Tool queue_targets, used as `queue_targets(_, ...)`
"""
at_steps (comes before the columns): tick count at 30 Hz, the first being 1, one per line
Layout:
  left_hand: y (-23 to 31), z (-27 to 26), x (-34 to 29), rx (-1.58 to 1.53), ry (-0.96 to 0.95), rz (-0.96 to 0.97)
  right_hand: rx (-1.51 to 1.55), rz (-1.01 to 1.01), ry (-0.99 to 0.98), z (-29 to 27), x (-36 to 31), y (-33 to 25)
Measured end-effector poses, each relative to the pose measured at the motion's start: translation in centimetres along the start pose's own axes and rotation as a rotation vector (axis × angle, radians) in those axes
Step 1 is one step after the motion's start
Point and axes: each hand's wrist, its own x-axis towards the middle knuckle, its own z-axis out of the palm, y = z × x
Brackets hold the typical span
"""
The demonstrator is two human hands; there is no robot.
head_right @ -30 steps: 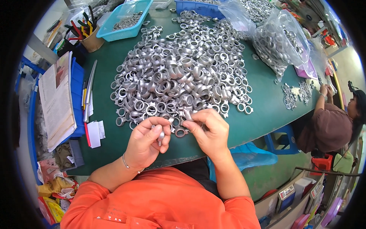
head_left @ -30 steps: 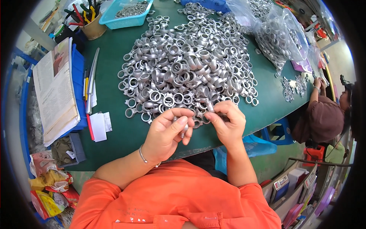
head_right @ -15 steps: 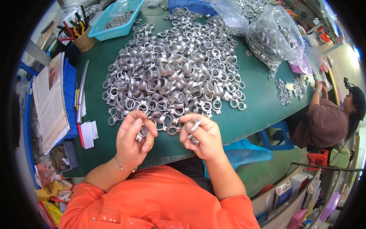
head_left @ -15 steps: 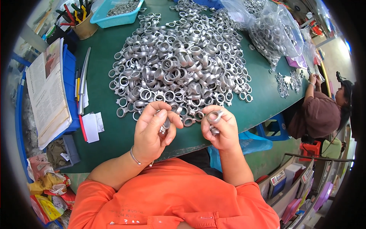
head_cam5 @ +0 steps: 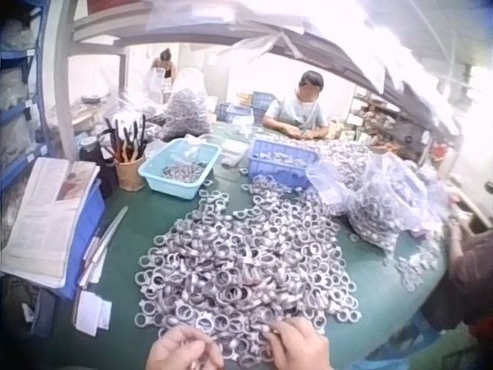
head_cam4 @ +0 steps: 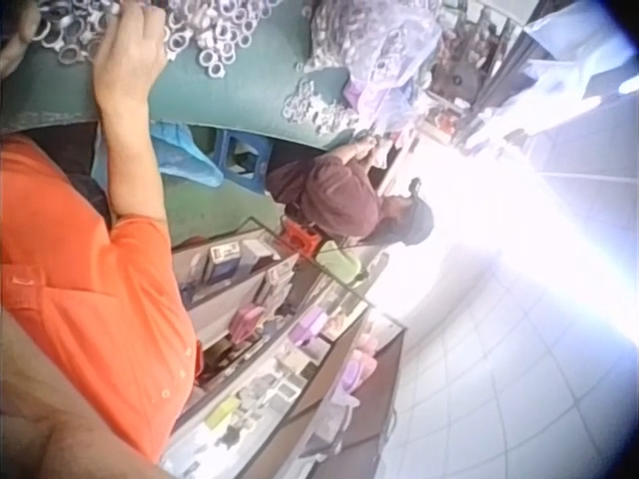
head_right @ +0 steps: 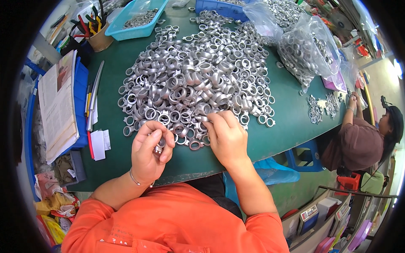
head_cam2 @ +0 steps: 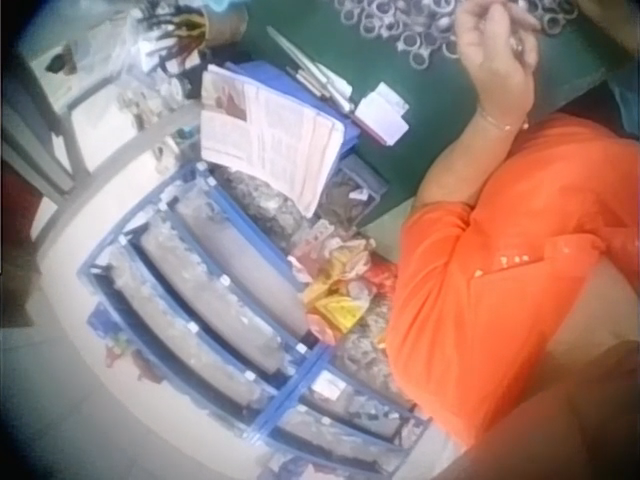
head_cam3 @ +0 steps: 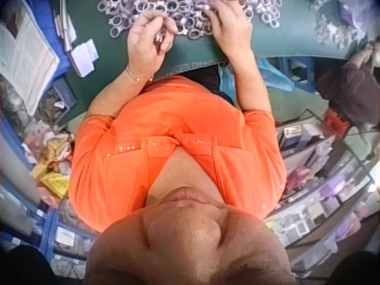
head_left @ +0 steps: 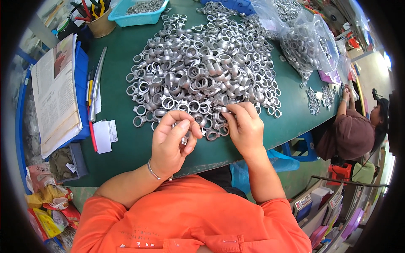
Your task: The person sorts through a pile of metal ring components on a table and fits small metal pieces into the rings by hand.
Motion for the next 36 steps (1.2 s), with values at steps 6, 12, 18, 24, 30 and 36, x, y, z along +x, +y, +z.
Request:
queue_targets(6,-0.1,-0.2,-0.1,-0.004,0.004,0.016,0.693,0.470,-0.095,-1.3,-1.5,-1.6)
queue_targets(12,0.3,0.4,-0.5,0.070,0.038,0.084,1.116,0.672,-0.249,-1.9,-2.1,-3.1)
queue_targets(18,1.2,0.9,-0.4,1.136,-0.650,0.791,1.952,1.266,-0.428,-0.9,-3.8,-6.6)
queue_targets(24,0.7,0.9,-0.9,1.177,-0.638,0.739,2.235,1.057,-0.263,-2.8,-8.8,-3.9)
queue_targets(30,0.4,0.8,-1.0,1.092,-0.418,0.706,1.804,1.308,0.588,-8.0,-15.4,2.9)
queue_targets(36,-0.4,0.7,-1.0,1.068,-0.462,0.572,1.008,1.822,0.691,-5.8,-20.1,8.3)
